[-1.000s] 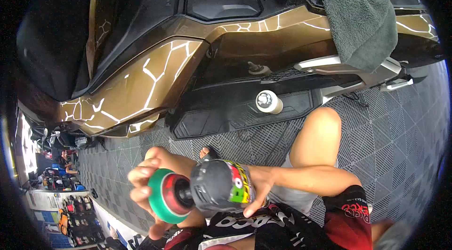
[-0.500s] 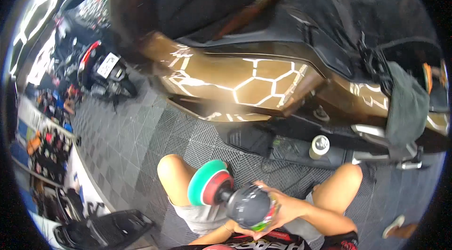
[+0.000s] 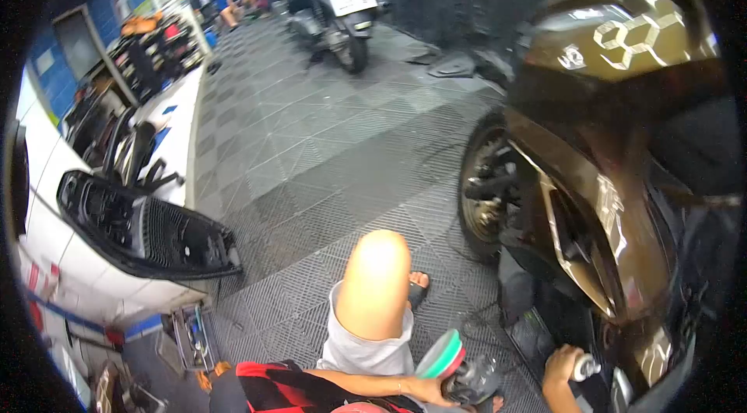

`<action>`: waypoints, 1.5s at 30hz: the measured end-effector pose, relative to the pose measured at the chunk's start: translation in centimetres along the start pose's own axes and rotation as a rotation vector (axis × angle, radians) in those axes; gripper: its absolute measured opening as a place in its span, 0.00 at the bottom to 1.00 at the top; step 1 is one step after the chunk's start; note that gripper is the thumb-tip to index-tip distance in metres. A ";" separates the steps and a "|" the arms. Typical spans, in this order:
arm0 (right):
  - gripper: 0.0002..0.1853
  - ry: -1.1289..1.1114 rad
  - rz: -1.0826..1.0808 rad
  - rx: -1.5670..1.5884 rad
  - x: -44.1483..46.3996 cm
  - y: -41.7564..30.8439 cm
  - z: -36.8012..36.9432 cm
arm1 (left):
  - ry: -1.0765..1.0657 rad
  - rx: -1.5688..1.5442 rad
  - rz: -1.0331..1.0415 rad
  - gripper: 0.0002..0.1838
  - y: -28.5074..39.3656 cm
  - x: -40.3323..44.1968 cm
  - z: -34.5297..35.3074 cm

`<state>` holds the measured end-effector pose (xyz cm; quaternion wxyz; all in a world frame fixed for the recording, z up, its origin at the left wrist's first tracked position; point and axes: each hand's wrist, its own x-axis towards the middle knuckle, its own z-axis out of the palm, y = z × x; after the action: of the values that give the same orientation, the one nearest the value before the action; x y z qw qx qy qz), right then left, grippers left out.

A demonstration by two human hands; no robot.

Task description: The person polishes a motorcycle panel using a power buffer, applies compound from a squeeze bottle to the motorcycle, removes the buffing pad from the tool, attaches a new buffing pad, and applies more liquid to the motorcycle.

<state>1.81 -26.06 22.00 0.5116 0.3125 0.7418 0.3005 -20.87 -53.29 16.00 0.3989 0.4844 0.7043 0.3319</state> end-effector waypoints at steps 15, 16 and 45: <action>0.27 2.083 -0.940 1.871 -27.3 18.1 -13.0 | -0.479 0.052 0.082 0.18 11.4 -2.8 -6.8; 0.26 2.222 -0.834 2.085 -28.0 15.9 -15.8 | -0.417 -0.149 0.058 0.20 9.6 -3.0 -5.7; 0.29 1.684 -0.235 2.911 -25.7 6.6 -14.6 | 0.061 0.338 0.433 0.32 9.5 -1.6 0.2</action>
<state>-3.75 -43.62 46.08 0.6741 -0.2025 -0.4481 0.5512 -16.42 -51.84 24.45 0.2109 0.6731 0.6415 0.3017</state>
